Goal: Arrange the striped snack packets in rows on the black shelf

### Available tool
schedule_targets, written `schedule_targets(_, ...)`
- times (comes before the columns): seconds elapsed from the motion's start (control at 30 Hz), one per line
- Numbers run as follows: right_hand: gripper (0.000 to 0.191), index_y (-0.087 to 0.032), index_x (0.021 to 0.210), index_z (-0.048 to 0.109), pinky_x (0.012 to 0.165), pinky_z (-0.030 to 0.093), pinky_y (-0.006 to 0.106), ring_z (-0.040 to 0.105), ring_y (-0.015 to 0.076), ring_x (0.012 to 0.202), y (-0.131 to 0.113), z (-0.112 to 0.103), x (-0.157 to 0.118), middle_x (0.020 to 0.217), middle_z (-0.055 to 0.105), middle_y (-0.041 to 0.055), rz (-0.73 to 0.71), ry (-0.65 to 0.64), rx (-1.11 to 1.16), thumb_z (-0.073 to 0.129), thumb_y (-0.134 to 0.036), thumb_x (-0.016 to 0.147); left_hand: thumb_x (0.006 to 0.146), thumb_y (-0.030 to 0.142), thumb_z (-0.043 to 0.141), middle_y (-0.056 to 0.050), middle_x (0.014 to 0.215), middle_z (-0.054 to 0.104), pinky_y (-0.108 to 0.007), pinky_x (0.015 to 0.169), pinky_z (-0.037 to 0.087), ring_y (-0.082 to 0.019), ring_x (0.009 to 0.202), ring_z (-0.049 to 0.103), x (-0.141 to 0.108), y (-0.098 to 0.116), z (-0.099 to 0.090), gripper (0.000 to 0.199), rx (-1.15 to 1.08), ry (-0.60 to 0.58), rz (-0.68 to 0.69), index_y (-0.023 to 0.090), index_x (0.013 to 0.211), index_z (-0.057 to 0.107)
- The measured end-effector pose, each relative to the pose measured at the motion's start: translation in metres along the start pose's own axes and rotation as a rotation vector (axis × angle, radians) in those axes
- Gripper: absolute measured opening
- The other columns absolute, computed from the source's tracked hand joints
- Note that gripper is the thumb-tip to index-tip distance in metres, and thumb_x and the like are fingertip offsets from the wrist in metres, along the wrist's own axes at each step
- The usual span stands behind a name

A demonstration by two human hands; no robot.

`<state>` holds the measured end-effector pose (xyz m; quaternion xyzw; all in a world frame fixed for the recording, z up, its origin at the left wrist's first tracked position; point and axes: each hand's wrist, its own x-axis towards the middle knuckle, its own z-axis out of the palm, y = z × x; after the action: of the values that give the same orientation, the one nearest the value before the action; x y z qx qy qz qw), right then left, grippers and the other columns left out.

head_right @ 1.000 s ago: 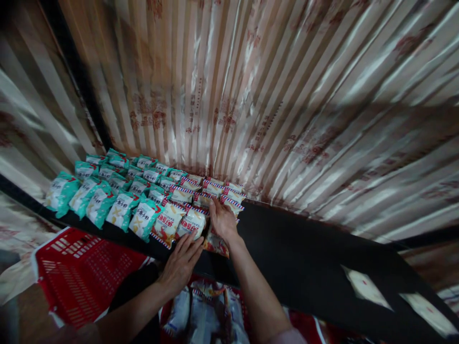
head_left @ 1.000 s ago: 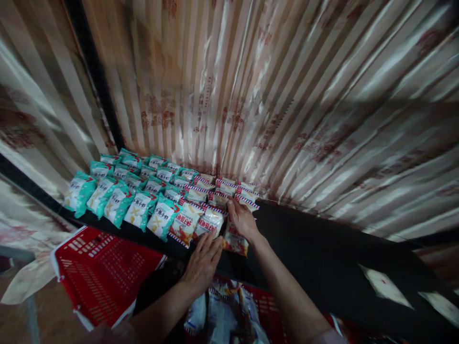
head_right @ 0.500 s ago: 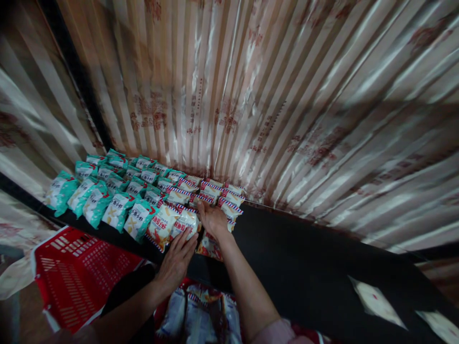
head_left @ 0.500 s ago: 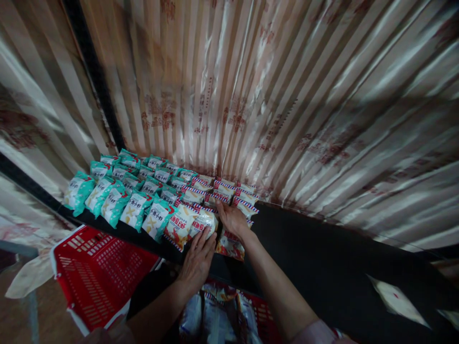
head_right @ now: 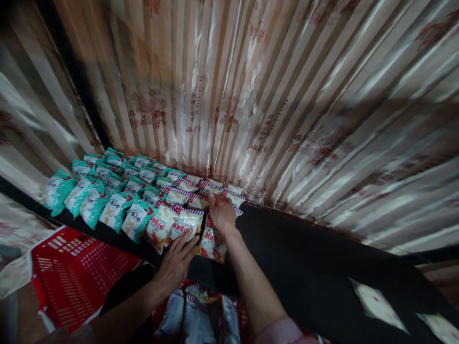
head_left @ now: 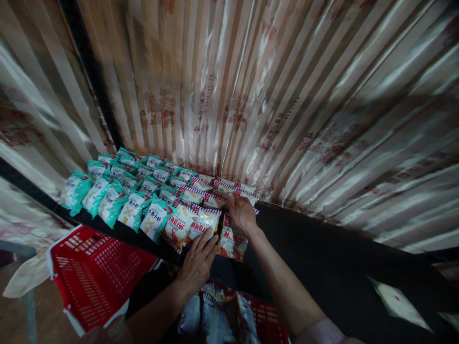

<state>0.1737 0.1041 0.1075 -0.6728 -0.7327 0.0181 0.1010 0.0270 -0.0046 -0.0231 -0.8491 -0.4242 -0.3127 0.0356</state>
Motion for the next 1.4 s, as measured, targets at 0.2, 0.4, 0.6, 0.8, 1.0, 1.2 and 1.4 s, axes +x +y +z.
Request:
schedule_targets(0.2,0.050,-0.009,0.111,0.056,0.095,0.035,0.033,0.059,0.0222,0.102,0.017,0.004,0.030,0.104,0.066,0.0141,-0.147,-0.058,-0.147,0.010,-0.024,0.097,0.087,0.014,0.044,-0.004,0.128,0.056,-0.034,0.100,0.039,-0.021,0.127,0.040,-0.009,0.006,-0.001,0.035,-0.023,-0.081,-0.005,0.017,0.119,0.056)
schedule_targets(0.4,0.046,-0.008,0.127,0.044,0.084,0.043,0.038,0.062,0.0255,0.098,0.021,0.002,0.046,0.116,0.060,0.0220,-0.169,-0.178,-0.342,0.012,-0.019,0.096,0.083,0.012,0.045,-0.004,0.124,0.059,-0.035,0.097,0.041,-0.022,0.122,0.045,-0.006,0.005,-0.001,0.034,-0.064,-0.077,-0.048,0.017,0.115,0.059)
schedule_targets(0.6,0.047,-0.005,0.138,0.028,0.081,0.047,0.042,0.060,0.0295,0.102,0.030,0.004,0.056,0.124,0.053,0.0263,-0.181,-0.268,-0.431,0.016,-0.015,0.093,0.082,0.009,0.045,-0.006,0.119,0.062,-0.036,0.095,0.043,-0.022,0.120,0.047,-0.002,0.005,-0.001,0.031,-0.108,-0.044,-0.065,0.016,0.106,0.062)
schedule_targets(0.8,0.054,-0.013,0.132,0.043,0.090,0.043,0.039,0.057,0.0272,0.111,0.032,0.017,0.066,0.120,0.060,0.0189,-0.033,-0.330,-0.192,0.009,-0.034,0.096,0.082,0.010,0.044,-0.006,0.113,0.064,-0.037,0.092,0.046,-0.023,0.117,0.050,-0.001,0.007,-0.002,0.027,-0.133,0.046,-0.056,0.016,0.100,0.063)
schedule_targets(1.0,0.066,-0.017,0.127,0.050,0.094,0.041,0.039,0.056,0.0270,0.114,0.032,0.018,0.066,0.121,0.061,0.0164,0.016,-0.285,-0.013,0.001,-0.047,0.094,0.085,0.011,0.039,-0.007,0.114,0.064,-0.036,0.090,0.047,-0.022,0.119,0.049,0.021,-0.003,-0.033,0.028,-0.123,0.205,-0.007,0.017,0.095,0.064)
schedule_targets(1.2,0.066,-0.019,0.129,0.047,0.093,0.042,0.039,0.055,0.0264,0.115,0.035,0.010,0.066,0.122,0.060,0.0150,0.045,-0.318,-0.013,0.003,-0.051,0.093,0.085,0.014,0.042,-0.008,0.123,0.058,-0.044,0.108,0.031,-0.026,0.130,0.035,0.109,-0.044,-0.066,0.030,-0.014,-0.026,-0.052,0.015,0.108,0.062)
schedule_targets(1.4,0.068,-0.024,0.132,0.046,0.095,0.040,0.045,0.053,0.0286,0.118,0.033,0.004,0.067,0.126,0.058,0.0134,0.034,-0.335,0.026,0.005,-0.058,0.090,0.085,0.014,0.045,-0.005,0.116,0.063,-0.046,0.108,0.024,-0.024,0.123,0.044,0.188,-0.095,-0.043,0.032,0.009,-0.374,-0.133,0.023,0.111,0.062)
